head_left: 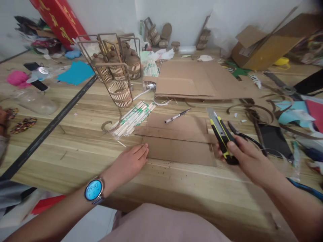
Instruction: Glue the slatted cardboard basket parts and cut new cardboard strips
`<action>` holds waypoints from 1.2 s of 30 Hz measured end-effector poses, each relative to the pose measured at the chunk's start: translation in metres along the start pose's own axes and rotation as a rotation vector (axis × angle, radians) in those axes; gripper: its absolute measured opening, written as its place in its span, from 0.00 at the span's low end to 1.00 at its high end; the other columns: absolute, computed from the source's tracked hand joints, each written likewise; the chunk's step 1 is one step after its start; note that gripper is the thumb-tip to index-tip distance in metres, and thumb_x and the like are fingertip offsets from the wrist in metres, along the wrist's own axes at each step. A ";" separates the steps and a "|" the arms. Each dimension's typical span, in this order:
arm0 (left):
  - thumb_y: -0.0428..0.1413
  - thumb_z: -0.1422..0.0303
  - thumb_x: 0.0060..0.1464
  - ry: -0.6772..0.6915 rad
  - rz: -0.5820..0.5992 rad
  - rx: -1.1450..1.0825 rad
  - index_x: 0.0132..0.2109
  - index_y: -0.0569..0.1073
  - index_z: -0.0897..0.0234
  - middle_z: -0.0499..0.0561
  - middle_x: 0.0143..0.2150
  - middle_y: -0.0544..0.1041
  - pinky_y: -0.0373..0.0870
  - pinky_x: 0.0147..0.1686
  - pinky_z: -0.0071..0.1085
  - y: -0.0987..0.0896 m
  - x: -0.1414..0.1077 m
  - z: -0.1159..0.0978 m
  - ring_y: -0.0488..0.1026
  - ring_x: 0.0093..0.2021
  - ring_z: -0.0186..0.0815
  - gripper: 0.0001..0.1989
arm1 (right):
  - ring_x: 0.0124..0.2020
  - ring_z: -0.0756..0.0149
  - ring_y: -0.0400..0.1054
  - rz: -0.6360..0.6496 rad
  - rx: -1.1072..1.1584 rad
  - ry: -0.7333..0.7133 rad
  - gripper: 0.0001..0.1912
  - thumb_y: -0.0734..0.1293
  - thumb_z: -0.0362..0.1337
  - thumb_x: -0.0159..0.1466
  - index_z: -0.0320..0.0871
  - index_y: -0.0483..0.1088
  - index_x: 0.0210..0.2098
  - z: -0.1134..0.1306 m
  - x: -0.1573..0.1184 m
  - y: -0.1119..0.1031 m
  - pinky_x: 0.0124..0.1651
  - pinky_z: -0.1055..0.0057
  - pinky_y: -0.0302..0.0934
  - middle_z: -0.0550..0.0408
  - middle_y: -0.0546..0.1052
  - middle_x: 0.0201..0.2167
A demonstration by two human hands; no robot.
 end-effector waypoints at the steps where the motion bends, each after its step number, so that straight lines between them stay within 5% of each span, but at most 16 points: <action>1: 0.48 0.75 0.68 -0.005 0.011 -0.005 0.54 0.76 0.78 0.68 0.57 0.78 0.73 0.55 0.39 0.000 0.001 -0.001 0.77 0.56 0.46 0.15 | 0.29 0.61 0.71 0.012 0.183 0.116 0.18 0.65 0.56 0.65 0.50 0.70 0.45 -0.009 -0.014 0.006 0.28 0.65 0.69 0.51 0.79 0.36; 4: 0.48 0.76 0.68 -0.015 0.053 -0.018 0.53 0.77 0.75 0.68 0.58 0.77 0.72 0.55 0.41 0.002 0.003 -0.004 0.76 0.57 0.46 0.15 | 0.27 0.65 0.67 -0.043 0.485 0.255 0.19 0.72 0.54 0.59 0.51 0.72 0.43 -0.023 -0.047 0.016 0.23 0.68 0.66 0.49 0.79 0.40; 9: 0.48 0.74 0.69 -0.057 0.066 -0.032 0.53 0.76 0.77 0.71 0.56 0.77 0.73 0.52 0.42 0.003 0.007 -0.006 0.77 0.55 0.49 0.15 | 0.20 0.69 0.59 -0.146 0.586 0.258 0.18 0.73 0.56 0.57 0.50 0.70 0.32 -0.026 -0.062 0.013 0.14 0.73 0.55 0.55 0.73 0.27; 14: 0.51 0.70 0.68 -0.130 0.083 0.005 0.51 0.76 0.77 0.71 0.52 0.79 0.74 0.46 0.42 -0.002 0.018 -0.007 0.78 0.50 0.51 0.14 | 0.18 0.73 0.55 -0.144 0.663 0.278 0.23 0.77 0.58 0.51 0.48 0.69 0.28 -0.017 -0.056 0.017 0.13 0.75 0.51 0.58 0.69 0.23; 21: 0.51 0.66 0.68 -0.339 0.318 -0.070 0.33 0.78 0.69 0.61 0.29 0.78 0.64 0.24 0.34 -0.015 0.057 0.004 0.77 0.29 0.48 0.18 | 0.19 0.73 0.54 -0.133 0.675 0.197 0.21 0.75 0.58 0.52 0.50 0.70 0.32 0.002 -0.020 0.016 0.14 0.76 0.48 0.59 0.68 0.25; 28: 0.48 0.62 0.69 -0.445 0.271 -0.018 0.33 0.79 0.69 0.60 0.29 0.79 0.57 0.22 0.31 -0.015 0.067 0.019 0.77 0.29 0.44 0.22 | 0.20 0.67 0.54 -0.168 0.656 0.170 0.16 0.59 0.55 0.68 0.56 0.71 0.43 -0.007 0.005 0.009 0.19 0.69 0.52 0.58 0.66 0.25; 33: 0.50 0.62 0.68 -0.424 0.218 -0.020 0.32 0.78 0.67 0.57 0.30 0.77 0.59 0.24 0.33 -0.014 0.061 0.018 0.78 0.34 0.45 0.20 | 0.27 0.68 0.65 -0.132 0.759 0.154 0.13 0.72 0.49 0.59 0.51 0.71 0.38 -0.004 -0.001 0.017 0.26 0.70 0.67 0.57 0.73 0.34; 36: 0.51 0.62 0.68 -0.430 0.203 -0.029 0.33 0.78 0.67 0.57 0.33 0.77 0.60 0.26 0.33 -0.013 0.061 0.020 0.77 0.37 0.45 0.18 | 0.23 0.73 0.61 -0.058 0.858 0.080 0.19 0.78 0.49 0.53 0.49 0.71 0.37 0.012 -0.004 0.027 0.20 0.77 0.62 0.59 0.71 0.31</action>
Point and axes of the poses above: each hand's wrist, its own x-axis towards the middle knuckle, its own y-axis out of the palm, z = x × y, the point moved 8 cm from there along x, towards the middle knuckle
